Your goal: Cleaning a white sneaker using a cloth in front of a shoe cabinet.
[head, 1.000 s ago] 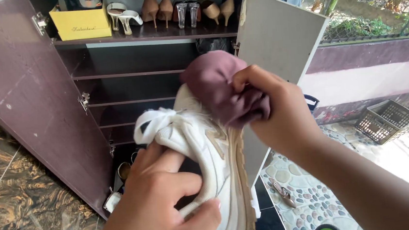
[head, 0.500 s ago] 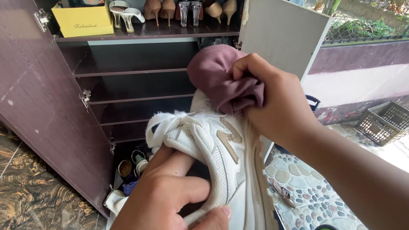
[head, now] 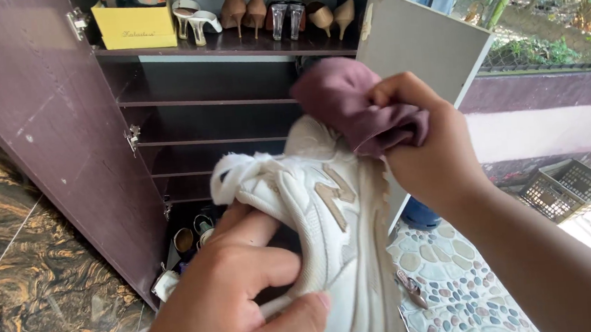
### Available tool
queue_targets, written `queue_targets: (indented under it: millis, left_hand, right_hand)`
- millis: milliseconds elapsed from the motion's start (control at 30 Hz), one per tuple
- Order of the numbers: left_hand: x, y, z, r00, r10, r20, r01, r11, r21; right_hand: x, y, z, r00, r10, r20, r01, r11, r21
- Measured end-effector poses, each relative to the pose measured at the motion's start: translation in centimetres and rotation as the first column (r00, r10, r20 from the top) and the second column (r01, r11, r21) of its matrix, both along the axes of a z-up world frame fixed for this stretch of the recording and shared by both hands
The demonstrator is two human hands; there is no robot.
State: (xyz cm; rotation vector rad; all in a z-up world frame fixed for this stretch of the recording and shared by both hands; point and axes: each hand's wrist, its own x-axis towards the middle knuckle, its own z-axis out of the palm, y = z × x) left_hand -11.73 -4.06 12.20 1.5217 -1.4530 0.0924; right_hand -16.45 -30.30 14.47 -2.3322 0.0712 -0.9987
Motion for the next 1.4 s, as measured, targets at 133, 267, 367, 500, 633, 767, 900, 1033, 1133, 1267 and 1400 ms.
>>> queue_targets:
  millis: [133, 267, 367, 500, 633, 767, 900, 1033, 1133, 1267, 1400]
  left_hand:
    - [-0.2, 0.2, -0.8, 0.998, -0.066, -0.025, 0.066, 0.998, 0.008]
    - [0.3, 0.5, -1.3, 0.997, -0.028, -0.077, 0.031, 0.999, 0.044]
    - [0.4, 0.8, -1.5, 0.993, 0.022, -0.118, -0.016, 0.999, 0.046]
    - [0.3, 1.1, -0.4, 0.990, 0.104, -0.091, -0.099, 0.993, 0.065]
    - [-0.5, 0.8, 0.2, 0.995, 0.089, -0.052, -0.089, 0.996, 0.012]
    - [-0.6, 0.3, -0.6, 0.998, 0.017, -0.054, -0.018, 1.000, -0.017]
    - [-0.8, -0.2, -0.9, 0.986, 0.015, -0.163, -0.007, 0.999, 0.046]
    - [-0.3, -0.8, -0.8, 0.999, 0.041, -0.027, -0.042, 0.998, -0.052]
    - [-0.1, -0.3, -2.1, 0.973, 0.132, -0.190, -0.112, 0.988, 0.109]
    - [-0.2, -0.3, -1.7, 0.971, 0.108, -0.215, -0.087, 0.991, 0.104]
    - [-0.7, -0.6, -1.6, 0.972, -0.003, -0.237, 0.010, 1.000, 0.025]
  right_hand:
    - [-1.9, 2.3, -0.4, 1.000, -0.030, 0.004, 0.030, 0.999, -0.042]
    - [-4.1, 6.1, 0.4, 0.998, 0.064, -0.008, -0.064, 0.998, -0.025]
    - [-5.1, 8.5, 1.0, 0.990, 0.139, 0.004, -0.139, 0.990, 0.033]
    - [-5.1, 8.5, 1.8, 0.971, 0.211, 0.110, -0.204, 0.976, -0.073]
    - [-2.6, 4.5, 1.1, 0.979, 0.165, 0.119, -0.143, 0.974, -0.174]
    - [-1.1, 2.9, 1.5, 0.998, 0.030, 0.056, -0.017, 0.975, -0.219]
    - [-2.9, 7.1, 1.7, 0.993, 0.117, -0.031, -0.120, 0.988, -0.103]
    - [-4.4, 10.3, 2.6, 0.950, 0.311, 0.023, -0.310, 0.950, -0.033]
    - [-3.3, 8.7, 2.0, 0.925, 0.377, 0.036, -0.374, 0.924, -0.077]
    - [-0.9, 3.2, 0.9, 0.992, 0.124, 0.020, -0.120, 0.982, -0.143]
    - [-0.5, 1.9, 0.4, 0.998, -0.039, -0.042, 0.033, 0.990, -0.139]
